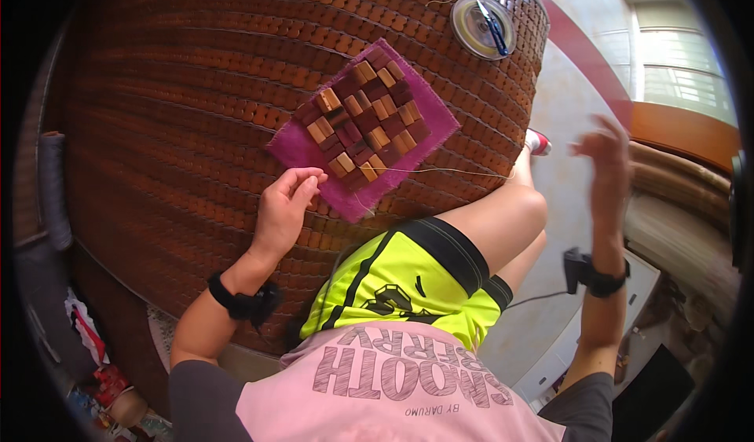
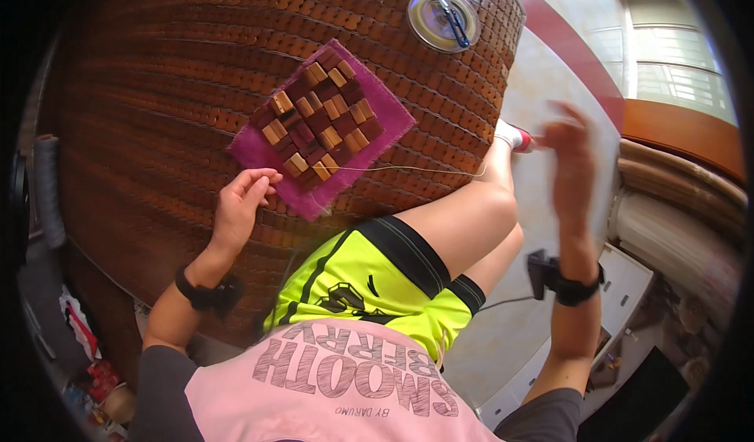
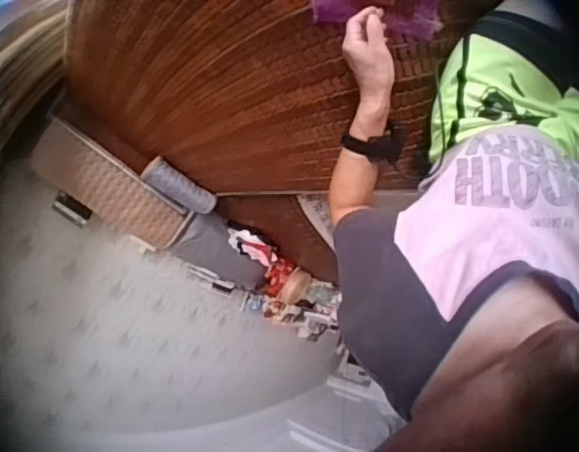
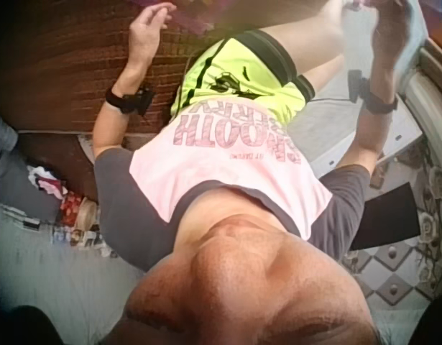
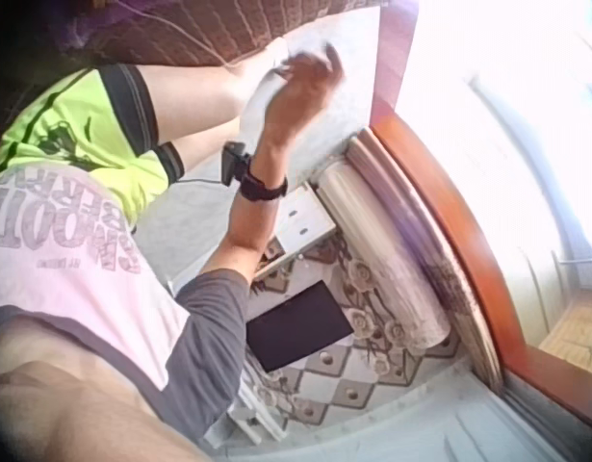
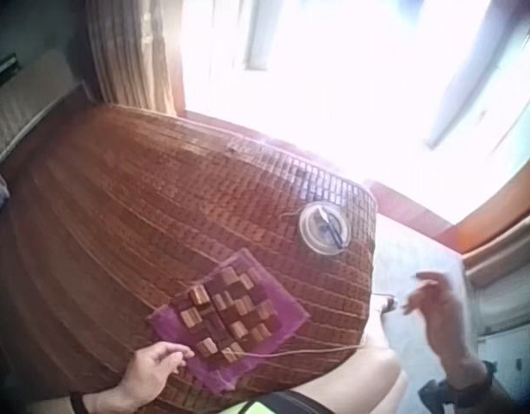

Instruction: The person threads a string through a grid of wooden tiles placed on a purple cloth. They pull the string through the holes in the tiles by hand, moving sequentially from one tile to the next.

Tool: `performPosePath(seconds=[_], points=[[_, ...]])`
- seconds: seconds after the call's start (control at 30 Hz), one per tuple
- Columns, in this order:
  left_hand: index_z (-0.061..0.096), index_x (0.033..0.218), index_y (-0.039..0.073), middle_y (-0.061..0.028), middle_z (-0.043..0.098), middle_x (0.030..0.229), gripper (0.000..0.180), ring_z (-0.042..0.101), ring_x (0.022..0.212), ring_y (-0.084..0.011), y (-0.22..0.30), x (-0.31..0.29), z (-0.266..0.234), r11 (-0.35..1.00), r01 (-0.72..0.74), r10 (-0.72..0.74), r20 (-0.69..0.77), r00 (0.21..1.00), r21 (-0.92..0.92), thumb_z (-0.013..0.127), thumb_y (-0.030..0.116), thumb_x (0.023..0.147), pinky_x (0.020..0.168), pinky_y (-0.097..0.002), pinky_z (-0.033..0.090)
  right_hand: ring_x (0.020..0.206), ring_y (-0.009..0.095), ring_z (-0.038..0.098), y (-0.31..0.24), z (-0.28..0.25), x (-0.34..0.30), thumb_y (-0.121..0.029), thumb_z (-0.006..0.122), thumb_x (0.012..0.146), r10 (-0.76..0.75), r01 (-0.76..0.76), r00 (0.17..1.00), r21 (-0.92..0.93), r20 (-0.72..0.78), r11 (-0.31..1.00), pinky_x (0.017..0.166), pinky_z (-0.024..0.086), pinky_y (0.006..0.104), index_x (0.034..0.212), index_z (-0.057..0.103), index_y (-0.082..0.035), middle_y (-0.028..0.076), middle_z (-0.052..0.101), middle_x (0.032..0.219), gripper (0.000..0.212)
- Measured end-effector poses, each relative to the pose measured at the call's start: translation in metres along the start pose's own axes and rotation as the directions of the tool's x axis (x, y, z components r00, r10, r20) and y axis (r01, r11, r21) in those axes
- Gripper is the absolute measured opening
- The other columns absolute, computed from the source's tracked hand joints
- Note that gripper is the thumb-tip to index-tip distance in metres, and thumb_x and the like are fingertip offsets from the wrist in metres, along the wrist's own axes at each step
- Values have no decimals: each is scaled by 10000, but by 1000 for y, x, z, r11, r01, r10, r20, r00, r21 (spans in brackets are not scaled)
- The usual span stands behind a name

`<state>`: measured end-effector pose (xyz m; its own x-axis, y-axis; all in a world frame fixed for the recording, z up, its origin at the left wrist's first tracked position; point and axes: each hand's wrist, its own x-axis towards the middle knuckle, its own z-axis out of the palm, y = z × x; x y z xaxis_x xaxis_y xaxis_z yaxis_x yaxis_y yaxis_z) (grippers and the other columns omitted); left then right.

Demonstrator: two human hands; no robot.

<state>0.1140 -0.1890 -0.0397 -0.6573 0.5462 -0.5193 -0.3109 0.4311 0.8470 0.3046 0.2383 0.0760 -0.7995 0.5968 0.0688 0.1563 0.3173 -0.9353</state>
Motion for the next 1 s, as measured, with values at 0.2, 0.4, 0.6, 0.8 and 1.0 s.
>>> performPosePath(seconds=[0.2,0.4,0.6,0.8,1.0], points=[[532,1368,-7,-127,641,1310,365,646,1037,-161,10,-2,16,770,286,-278,104,955,-570,557,174,1052,866,-311,531,848,258,677,-1,175,5,32,658,849,-217,386,744,-142,632,912,719,551,369,988,664,-64,72,641,893,168],[575,1267,42,-63,664,1182,293,645,969,-135,21,5,27,752,342,-358,87,930,-563,625,196,1023,780,-297,518,797,302,664,28,210,8,-174,720,880,-277,552,636,-174,720,815,631,536,425,922,661,-78,77,608,828,120],[593,1200,62,-30,675,1050,271,637,756,-114,32,7,39,802,334,-398,-27,917,-496,700,190,986,610,-234,478,770,308,644,35,210,15,-146,721,879,-282,546,603,-129,746,828,619,524,423,960,671,-96,76,591,827,107],[594,1131,36,-26,676,956,265,644,673,-98,32,15,44,772,328,-420,-50,906,-545,738,179,960,516,-218,459,793,310,654,29,206,24,-154,718,882,-310,559,580,-91,753,824,636,533,421,978,673,-90,83,607,841,124],[592,1093,52,-16,668,936,234,622,661,-89,34,18,46,753,319,-451,-98,887,-575,743,167,956,503,-218,441,869,283,694,30,205,29,-184,706,865,-294,574,557,-104,777,812,690,574,401,898,696,-75,72,667,887,114]])
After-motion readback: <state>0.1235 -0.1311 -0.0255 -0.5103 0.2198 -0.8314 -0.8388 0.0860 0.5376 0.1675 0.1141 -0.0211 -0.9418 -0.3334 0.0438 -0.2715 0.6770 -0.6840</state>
